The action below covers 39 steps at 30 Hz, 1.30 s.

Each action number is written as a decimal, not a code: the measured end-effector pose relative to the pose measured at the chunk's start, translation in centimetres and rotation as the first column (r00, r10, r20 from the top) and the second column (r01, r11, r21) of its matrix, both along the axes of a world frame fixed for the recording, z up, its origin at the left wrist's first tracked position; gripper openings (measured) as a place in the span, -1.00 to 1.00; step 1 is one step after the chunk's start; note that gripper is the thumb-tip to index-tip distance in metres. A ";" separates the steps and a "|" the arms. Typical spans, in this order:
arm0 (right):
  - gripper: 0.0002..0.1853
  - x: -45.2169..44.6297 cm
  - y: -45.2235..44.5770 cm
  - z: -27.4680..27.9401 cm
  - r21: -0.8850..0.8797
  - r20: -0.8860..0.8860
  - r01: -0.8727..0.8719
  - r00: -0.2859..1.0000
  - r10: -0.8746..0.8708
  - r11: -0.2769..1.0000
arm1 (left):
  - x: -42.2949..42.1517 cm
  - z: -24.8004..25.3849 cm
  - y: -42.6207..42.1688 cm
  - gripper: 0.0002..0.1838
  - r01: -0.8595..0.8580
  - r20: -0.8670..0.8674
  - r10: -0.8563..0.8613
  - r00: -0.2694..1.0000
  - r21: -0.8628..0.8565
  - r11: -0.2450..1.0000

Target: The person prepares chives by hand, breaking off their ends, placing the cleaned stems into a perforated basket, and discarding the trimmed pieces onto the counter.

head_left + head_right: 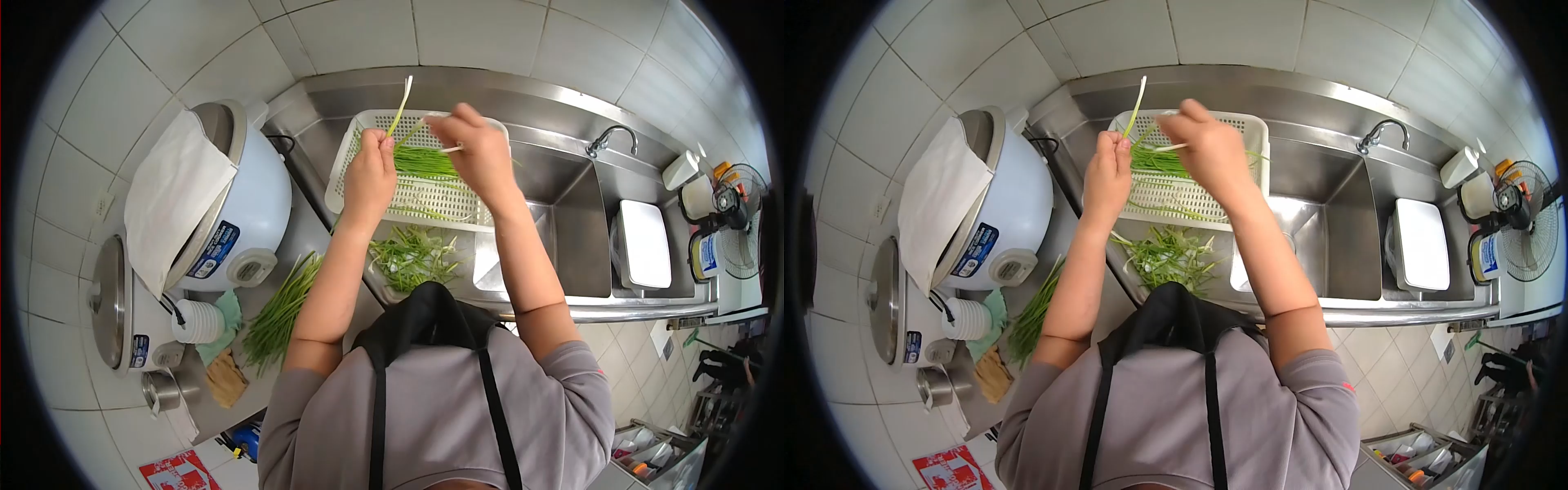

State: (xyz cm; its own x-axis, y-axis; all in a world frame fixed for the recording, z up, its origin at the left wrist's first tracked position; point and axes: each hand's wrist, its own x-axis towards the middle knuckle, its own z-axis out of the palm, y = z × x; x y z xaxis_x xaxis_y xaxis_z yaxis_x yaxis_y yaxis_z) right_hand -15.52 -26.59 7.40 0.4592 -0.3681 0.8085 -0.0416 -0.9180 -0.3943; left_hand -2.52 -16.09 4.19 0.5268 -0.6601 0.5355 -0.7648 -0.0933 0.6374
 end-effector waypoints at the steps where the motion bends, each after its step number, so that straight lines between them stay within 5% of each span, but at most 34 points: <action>1: -0.82 0.4 0.4 0.0 -0.067 -0.071 0.019 0.997 -0.024 0.998 | -0.1 0.0 0.0 -0.80 0.003 0.020 -0.003 1.000 -0.003 1.000; 4: -0.87 1.3 -0.3 -1.1 -0.073 -0.235 0.025 0.971 -0.041 0.997 | -0.3 0.0 0.5 -0.80 0.067 -0.029 -0.068 0.997 -0.023 0.997; 8: -0.94 2.1 0.0 -1.9 0.156 -0.075 -0.094 0.991 0.107 0.983 | 0.5 -1.1 0.8 -0.76 0.165 -0.270 -0.180 0.946 -0.074 0.983; 10: -0.93 2.4 -0.1 -2.1 0.301 0.094 -0.186 0.982 0.165 0.935 | 1.0 -1.5 0.6 -0.75 0.258 -0.448 -0.320 0.835 -0.194 0.946; 13: -0.88 1.8 -0.6 -1.6 0.682 0.171 -0.251 0.968 0.184 0.687 | 0.5 -0.4 1.7 -0.79 0.284 -0.742 -0.430 0.514 -0.326 0.902; 16: -0.85 0.3 0.5 -1.9 0.748 -0.131 -0.195 0.894 0.429 0.635 | 1.8 -0.3 2.7 -0.76 0.253 -0.804 -0.502 0.319 -0.439 0.862; 18: -0.79 0.6 1.3 -4.2 0.743 -0.193 -0.265 0.795 0.576 0.615 | 2.5 -0.2 3.0 -0.79 0.253 -0.799 -0.530 0.284 -0.471 0.845; 21: -0.69 1.7 2.7 -5.6 0.761 -0.128 -0.262 0.836 0.533 0.594 | 2.8 -0.4 3.2 -0.77 0.267 -0.804 -0.520 0.289 -0.454 0.850; 25: -0.63 3.3 1.7 -3.5 0.894 0.318 -0.432 0.798 0.511 0.119 | 2.4 -1.3 3.3 -0.73 0.360 -0.818 -0.487 0.307 -0.374 0.855; 29: -0.65 4.3 -0.1 -1.2 0.839 0.442 -0.535 0.774 0.453 0.095 | 2.0 -1.6 3.6 -0.71 0.498 -0.832 -0.493 0.254 -0.325 0.804; 33: -0.69 5.1 -0.7 -1.2 0.795 0.070 -0.375 0.837 0.542 0.476 | 1.7 -0.9 3.5 -0.71 0.503 -0.833 -0.513 0.207 -0.359 0.786; 36: -0.67 5.6 -0.2 -1.9 0.752 0.128 -0.358 0.903 0.409 0.554 | 1.8 -1.0 3.2 -0.71 0.514 -0.802 -0.548 0.238 -0.374 0.772; 39: -0.69 5.0 -0.2 -1.5 0.882 0.380 -0.455 0.843 0.380 0.128 | 2.3 -1.5 2.4 -0.70 0.428 -0.802 -0.543 0.250 -0.411 0.805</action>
State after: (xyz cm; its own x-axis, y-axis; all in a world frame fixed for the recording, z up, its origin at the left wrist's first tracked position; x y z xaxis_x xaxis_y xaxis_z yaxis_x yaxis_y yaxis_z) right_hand -10.54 -26.75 5.88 0.7863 -0.6131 0.0766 0.2692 0.2284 -0.9356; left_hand -0.26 -13.73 2.73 0.3142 -0.9459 0.0811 0.3221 0.1865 0.9282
